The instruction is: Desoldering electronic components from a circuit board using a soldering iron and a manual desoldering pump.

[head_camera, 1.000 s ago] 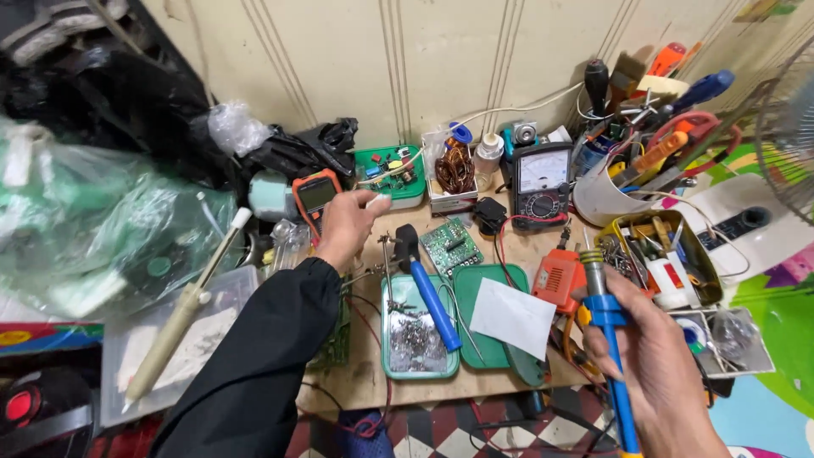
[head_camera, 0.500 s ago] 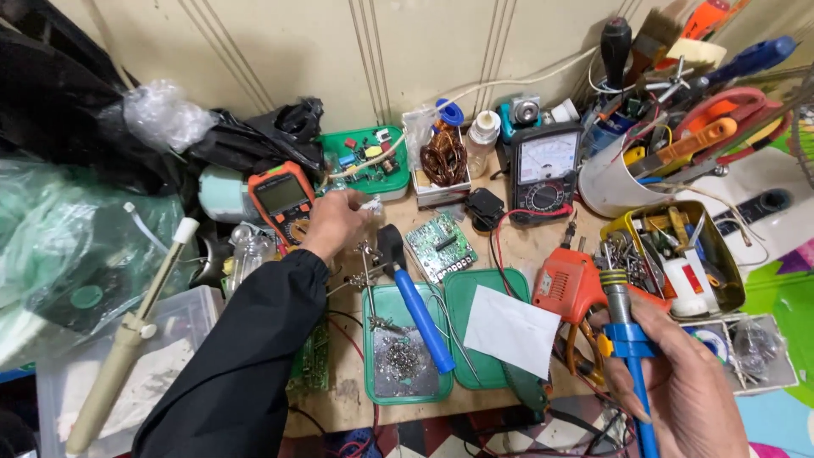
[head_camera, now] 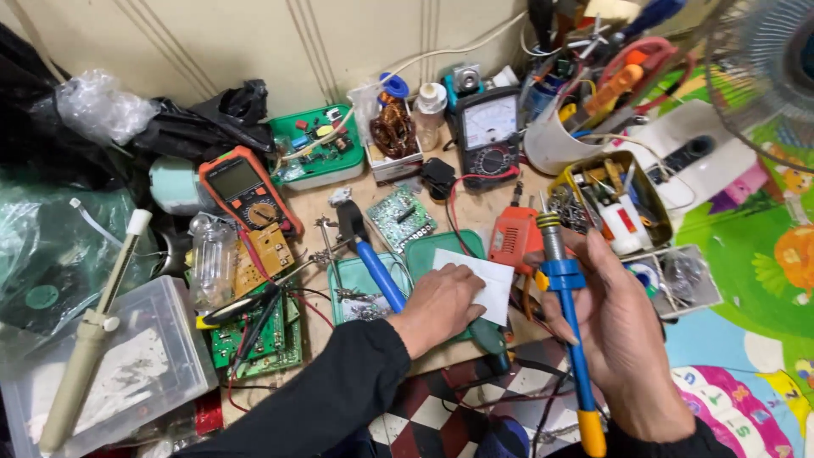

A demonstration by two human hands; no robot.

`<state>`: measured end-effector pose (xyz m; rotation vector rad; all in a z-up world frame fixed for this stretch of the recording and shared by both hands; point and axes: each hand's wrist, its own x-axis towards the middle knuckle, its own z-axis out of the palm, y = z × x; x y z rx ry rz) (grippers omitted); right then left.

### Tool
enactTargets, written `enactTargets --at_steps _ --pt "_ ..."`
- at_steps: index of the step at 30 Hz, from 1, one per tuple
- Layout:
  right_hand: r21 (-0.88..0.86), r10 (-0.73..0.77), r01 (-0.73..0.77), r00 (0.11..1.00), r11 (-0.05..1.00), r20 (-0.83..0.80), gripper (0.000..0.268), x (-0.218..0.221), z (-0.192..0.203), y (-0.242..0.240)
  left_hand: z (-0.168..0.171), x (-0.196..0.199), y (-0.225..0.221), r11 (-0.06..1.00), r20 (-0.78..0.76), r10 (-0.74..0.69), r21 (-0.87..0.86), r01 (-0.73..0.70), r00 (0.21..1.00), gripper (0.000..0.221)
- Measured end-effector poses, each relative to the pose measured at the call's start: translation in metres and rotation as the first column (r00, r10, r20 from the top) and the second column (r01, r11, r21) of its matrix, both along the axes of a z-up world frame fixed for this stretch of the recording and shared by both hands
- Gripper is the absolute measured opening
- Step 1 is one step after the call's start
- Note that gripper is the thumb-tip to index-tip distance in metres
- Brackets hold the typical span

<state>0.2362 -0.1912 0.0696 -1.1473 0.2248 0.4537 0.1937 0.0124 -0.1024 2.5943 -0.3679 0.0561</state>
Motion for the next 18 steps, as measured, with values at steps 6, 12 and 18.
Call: enactTargets --at_steps 6,12,18 --pt "0.040 0.010 -0.011 0.999 0.999 0.033 0.062 -0.002 0.004 -0.009 -0.013 0.000 -0.036 0.970 0.066 0.180 0.153 -0.188 0.982 0.016" --pt "0.064 0.009 -0.014 0.997 0.998 0.076 0.071 -0.003 -0.003 -0.017 -0.020 0.005 -0.031 0.954 0.107 0.202 0.201 -0.220 0.974 0.026" --pt "-0.014 0.000 0.002 0.984 1.000 0.176 0.075 0.000 -0.011 -0.026 -0.031 0.014 -0.052 0.927 0.194 0.252 0.234 -0.295 0.948 0.013"
